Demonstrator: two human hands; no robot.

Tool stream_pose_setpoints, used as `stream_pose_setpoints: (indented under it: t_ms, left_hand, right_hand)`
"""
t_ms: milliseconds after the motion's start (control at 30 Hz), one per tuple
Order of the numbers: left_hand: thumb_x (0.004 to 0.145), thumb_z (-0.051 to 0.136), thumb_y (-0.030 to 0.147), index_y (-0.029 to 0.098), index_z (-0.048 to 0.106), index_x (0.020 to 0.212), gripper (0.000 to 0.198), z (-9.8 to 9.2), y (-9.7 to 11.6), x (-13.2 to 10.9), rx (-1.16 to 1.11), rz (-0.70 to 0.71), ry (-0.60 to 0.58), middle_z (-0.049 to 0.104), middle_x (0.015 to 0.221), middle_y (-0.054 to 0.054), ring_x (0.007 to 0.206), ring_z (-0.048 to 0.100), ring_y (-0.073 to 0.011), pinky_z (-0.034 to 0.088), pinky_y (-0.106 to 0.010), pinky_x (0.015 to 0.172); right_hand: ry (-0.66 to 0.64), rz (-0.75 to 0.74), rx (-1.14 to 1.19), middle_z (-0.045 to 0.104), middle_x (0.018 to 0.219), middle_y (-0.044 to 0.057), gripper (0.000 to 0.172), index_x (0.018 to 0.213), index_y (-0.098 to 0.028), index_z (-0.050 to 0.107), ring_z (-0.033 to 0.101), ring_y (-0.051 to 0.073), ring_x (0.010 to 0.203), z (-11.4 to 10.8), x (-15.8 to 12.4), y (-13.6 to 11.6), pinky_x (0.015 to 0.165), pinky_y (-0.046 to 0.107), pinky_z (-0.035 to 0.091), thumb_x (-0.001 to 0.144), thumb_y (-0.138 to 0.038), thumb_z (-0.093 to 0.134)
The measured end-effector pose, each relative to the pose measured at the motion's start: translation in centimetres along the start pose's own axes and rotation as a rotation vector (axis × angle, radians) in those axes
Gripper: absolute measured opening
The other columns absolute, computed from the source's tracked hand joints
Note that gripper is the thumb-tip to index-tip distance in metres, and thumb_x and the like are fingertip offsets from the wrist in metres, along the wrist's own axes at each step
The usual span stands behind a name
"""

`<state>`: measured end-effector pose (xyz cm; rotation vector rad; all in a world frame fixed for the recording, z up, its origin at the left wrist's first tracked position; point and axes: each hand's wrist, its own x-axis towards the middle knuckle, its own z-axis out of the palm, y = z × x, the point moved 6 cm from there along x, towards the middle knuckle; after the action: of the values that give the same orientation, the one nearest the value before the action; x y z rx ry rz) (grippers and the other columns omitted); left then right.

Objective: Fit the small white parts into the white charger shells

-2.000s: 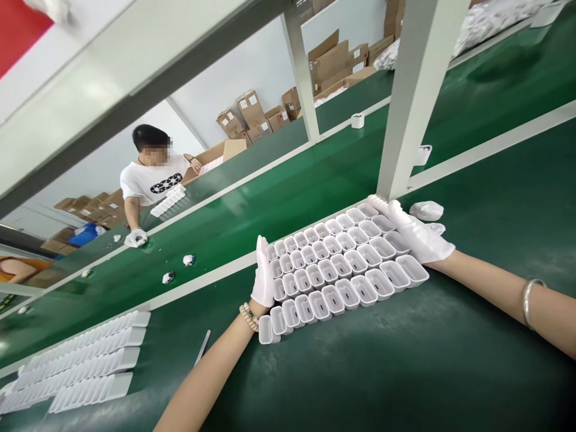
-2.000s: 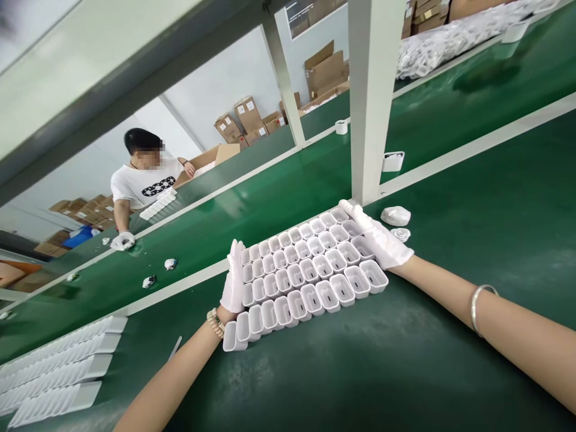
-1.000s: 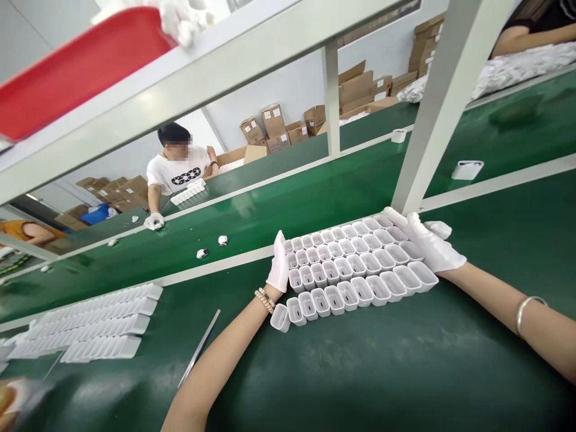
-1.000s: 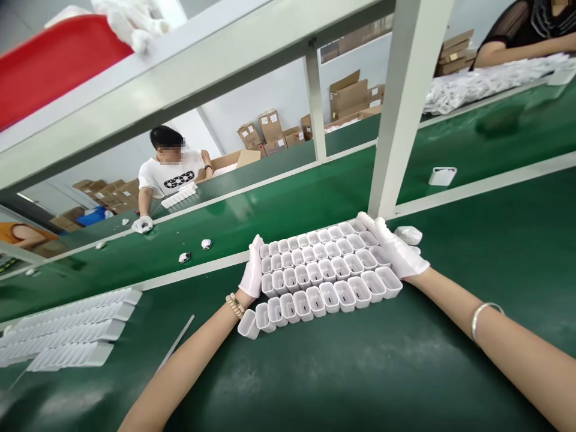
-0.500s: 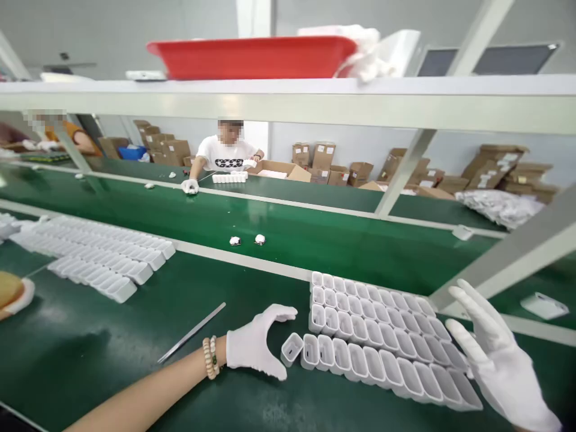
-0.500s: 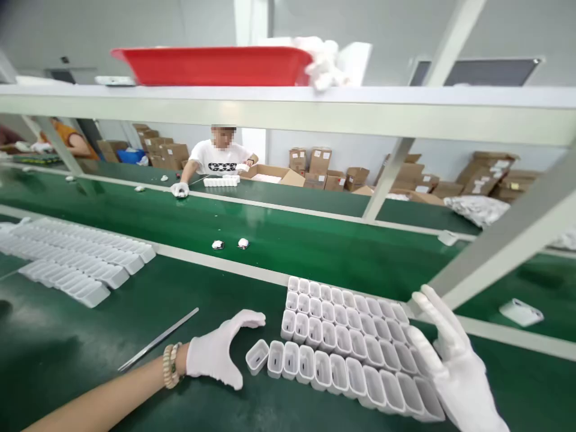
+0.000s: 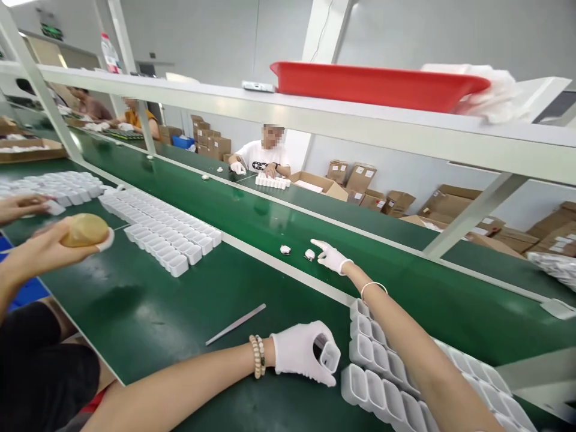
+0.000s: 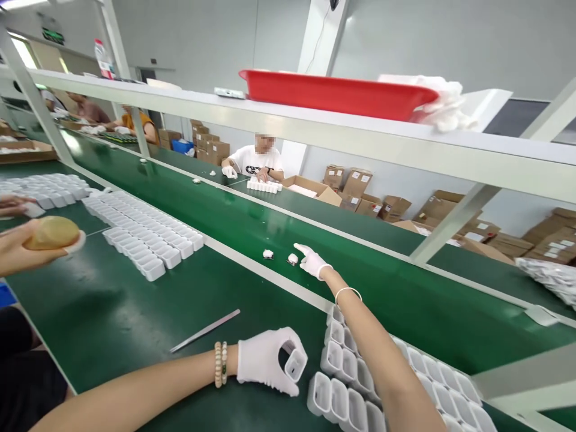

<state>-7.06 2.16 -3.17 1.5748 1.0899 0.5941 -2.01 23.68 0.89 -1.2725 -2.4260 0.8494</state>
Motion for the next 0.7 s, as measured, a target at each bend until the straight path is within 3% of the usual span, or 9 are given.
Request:
stream_pose_setpoints:
  t_ms: [133,300,400,500,600,700]
  left_hand:
    - [0.046,0.093,0.024,0.020,0.056,0.089,0.057,-0.6,-0.4,0.2,-0.172,-0.051,0.067,0.069,0.080,0.004,0.079,0.067,-0.0179,0.054,-0.032,0.075]
    - [0.056,0.088,0.024,0.019,0.059,0.097,0.051,-1.7,-0.2,-0.4,-0.179,0.021,0.284,0.070,0.089,0.000,0.085,0.067,-0.0191,0.056,-0.035,0.082]
    - [0.062,0.085,0.025,0.021,0.062,0.106,0.050,-2.2,0.2,-1.3,-0.033,0.095,0.433,0.069,0.103,-0.004,0.095,0.066,-0.0226,0.055,-0.039,0.087]
    - [0.068,0.083,0.025,0.024,0.062,0.114,0.051,-2.3,1.0,-2.0,0.115,0.234,0.504,0.068,0.113,-0.006,0.104,0.065,-0.0254,0.053,-0.044,0.096]
    - [0.070,0.083,0.023,0.025,0.062,0.115,0.050,-2.2,1.9,-2.5,0.199,0.351,0.537,0.067,0.116,-0.007,0.108,0.064,-0.0267,0.052,-0.045,0.098]
    - [0.073,0.082,0.024,0.025,0.064,0.110,0.042,-2.0,2.8,-3.0,0.251,0.434,0.528,0.069,0.112,-0.006,0.105,0.065,-0.0258,0.055,-0.043,0.094]
  right_hand:
    - [-0.045,0.003,0.088,0.063,0.121,0.008,0.029,0.120,-0.017,0.061,0.065,0.021,0.100,0.6,1.4,-0.7,0.085,0.041,0.056,0.096,-0.033,0.061]
    - [-0.058,0.010,0.243,0.067,0.111,0.007,0.028,0.116,-0.016,0.063,0.067,0.018,0.091,-1.0,-1.6,-1.3,0.080,0.038,0.058,0.096,-0.035,0.061]
    - [-0.034,0.028,0.334,0.072,0.103,0.009,0.041,0.115,-0.015,0.064,0.070,0.021,0.089,-2.5,-6.7,-1.4,0.080,0.040,0.059,0.086,-0.043,0.072]
    - [-0.021,0.040,0.406,0.074,0.103,0.009,0.056,0.115,-0.019,0.067,0.070,0.025,0.095,-2.8,-14.1,-2.2,0.088,0.044,0.058,0.071,-0.049,0.082]
    - [0.049,0.118,0.399,0.075,0.103,0.005,0.051,0.120,-0.026,0.068,0.071,0.025,0.097,-1.7,-20.8,-3.2,0.091,0.044,0.059,0.075,-0.045,0.079]
    - [0.131,0.217,0.334,0.077,0.098,0.001,0.042,0.115,-0.030,0.072,0.073,0.024,0.091,0.0,-24.1,-3.7,0.084,0.040,0.063,0.075,-0.039,0.075]
